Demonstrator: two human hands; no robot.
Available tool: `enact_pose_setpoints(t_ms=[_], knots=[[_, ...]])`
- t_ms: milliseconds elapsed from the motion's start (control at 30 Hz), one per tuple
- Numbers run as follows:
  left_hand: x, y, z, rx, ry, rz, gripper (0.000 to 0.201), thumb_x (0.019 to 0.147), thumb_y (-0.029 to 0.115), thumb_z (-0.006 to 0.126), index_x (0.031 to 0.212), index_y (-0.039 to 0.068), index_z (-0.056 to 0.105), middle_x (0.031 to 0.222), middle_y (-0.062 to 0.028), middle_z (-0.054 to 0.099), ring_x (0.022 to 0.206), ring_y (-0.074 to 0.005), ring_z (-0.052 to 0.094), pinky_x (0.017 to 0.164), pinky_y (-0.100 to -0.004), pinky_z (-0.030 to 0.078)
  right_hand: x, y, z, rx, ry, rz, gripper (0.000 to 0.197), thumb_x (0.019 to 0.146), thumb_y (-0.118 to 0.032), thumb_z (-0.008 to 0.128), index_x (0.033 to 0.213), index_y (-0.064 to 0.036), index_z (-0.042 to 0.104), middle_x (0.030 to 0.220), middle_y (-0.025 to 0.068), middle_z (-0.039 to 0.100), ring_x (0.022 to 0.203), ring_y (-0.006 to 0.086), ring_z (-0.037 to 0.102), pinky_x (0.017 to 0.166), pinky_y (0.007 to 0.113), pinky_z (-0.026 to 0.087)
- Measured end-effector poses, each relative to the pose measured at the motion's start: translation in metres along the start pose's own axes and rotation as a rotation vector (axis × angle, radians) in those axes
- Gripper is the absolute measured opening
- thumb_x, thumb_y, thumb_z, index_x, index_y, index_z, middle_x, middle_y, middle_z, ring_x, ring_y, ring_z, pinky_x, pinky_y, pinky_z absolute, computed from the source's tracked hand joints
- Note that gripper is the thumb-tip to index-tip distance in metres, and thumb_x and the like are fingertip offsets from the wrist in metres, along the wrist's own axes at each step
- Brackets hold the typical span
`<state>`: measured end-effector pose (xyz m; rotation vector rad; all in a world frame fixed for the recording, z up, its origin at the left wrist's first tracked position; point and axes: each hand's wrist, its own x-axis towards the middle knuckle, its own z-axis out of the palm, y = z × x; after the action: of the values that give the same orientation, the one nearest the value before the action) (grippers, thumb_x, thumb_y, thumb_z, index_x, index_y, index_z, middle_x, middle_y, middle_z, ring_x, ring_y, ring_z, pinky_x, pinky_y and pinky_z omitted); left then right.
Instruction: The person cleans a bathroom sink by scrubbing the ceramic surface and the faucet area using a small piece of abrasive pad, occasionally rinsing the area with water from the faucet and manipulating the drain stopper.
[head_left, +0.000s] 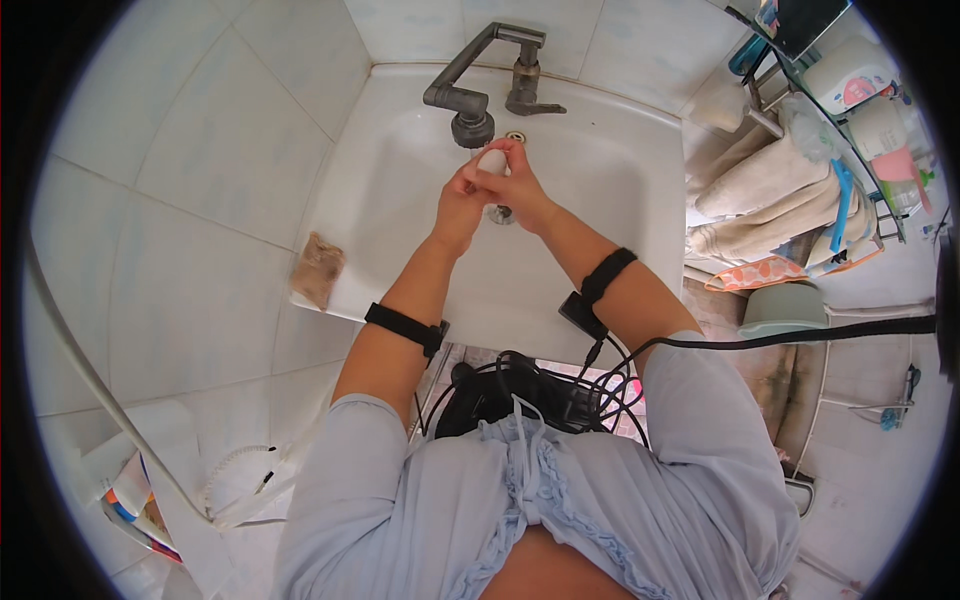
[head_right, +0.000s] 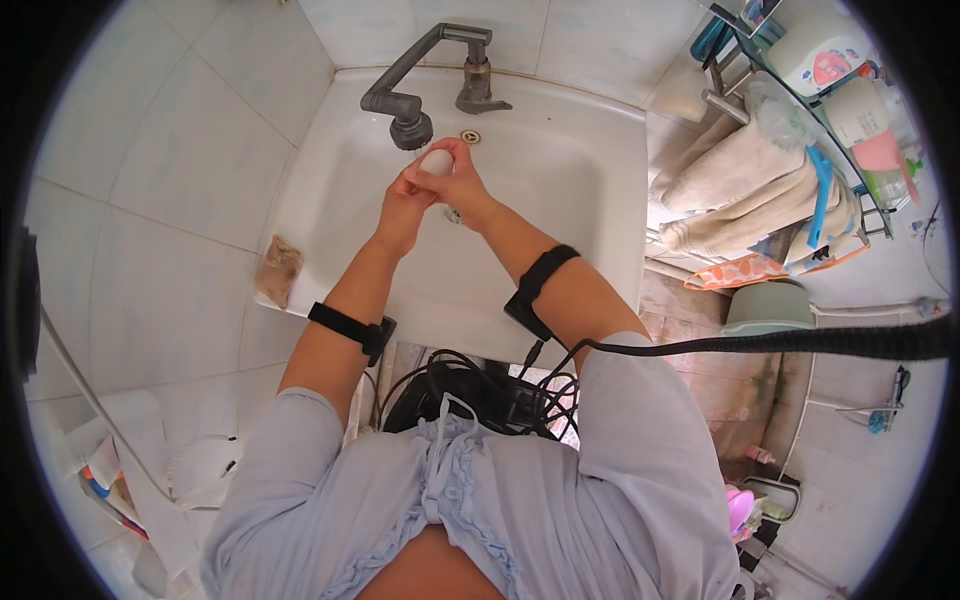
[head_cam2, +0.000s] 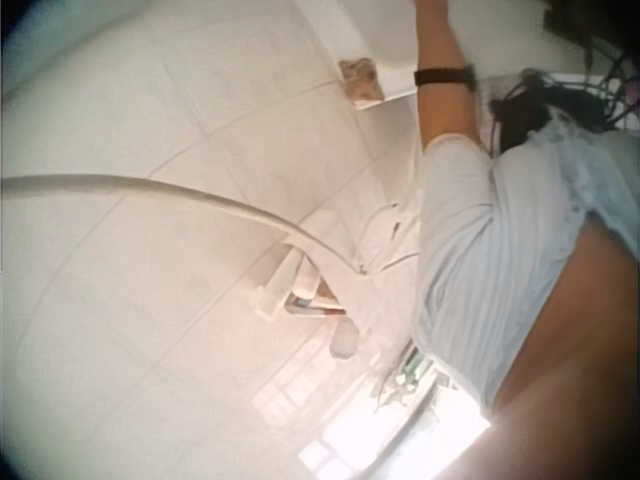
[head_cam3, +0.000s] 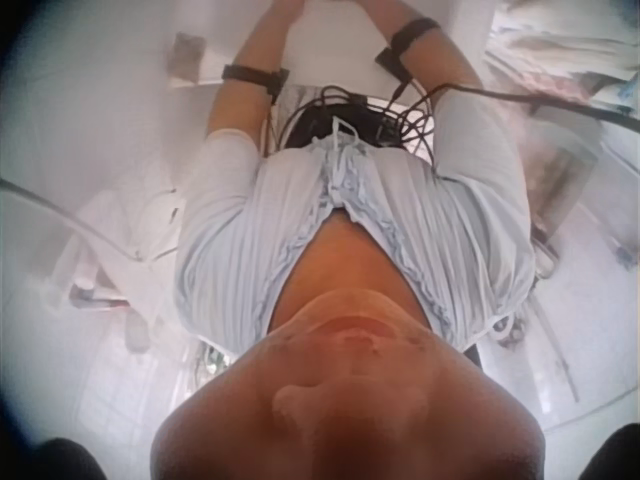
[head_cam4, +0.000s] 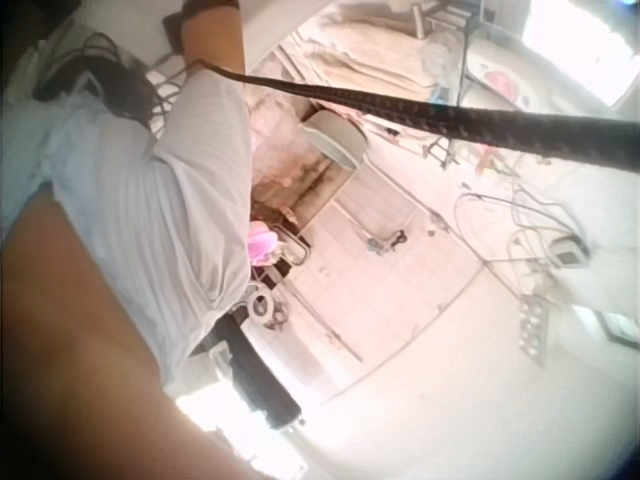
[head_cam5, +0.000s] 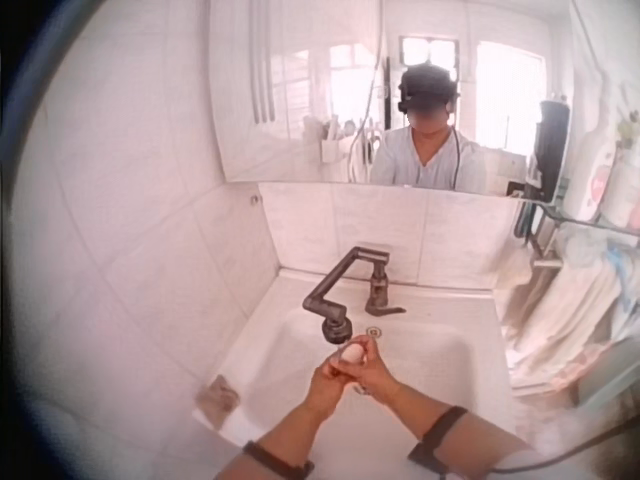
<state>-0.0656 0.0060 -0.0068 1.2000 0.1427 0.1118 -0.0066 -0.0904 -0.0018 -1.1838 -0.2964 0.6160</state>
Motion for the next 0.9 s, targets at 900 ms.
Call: enact_pose_setpoints(t_ms=[900], knots=[[0.002, 0.007, -0.003, -0.152, 0.123, -0.028, 0.032, 0.083, 0.003, 0.054, 0.115, 0.0, 0.051, 0.107, -0.0073, 0.055, 0.094, -0.0158, 0.056, 0.087, -0.0282, 0.047, 0.032, 0.011, 0.008, 0.015, 0.362, -0.124, 0.019, 0.09, -0.025, 0.045, 0.092, -0.0071, 0.051, 0.081, 0.0027, 0.053, 0.071, 0.0106, 0.05, 0.062, 0.025, 0.043]])
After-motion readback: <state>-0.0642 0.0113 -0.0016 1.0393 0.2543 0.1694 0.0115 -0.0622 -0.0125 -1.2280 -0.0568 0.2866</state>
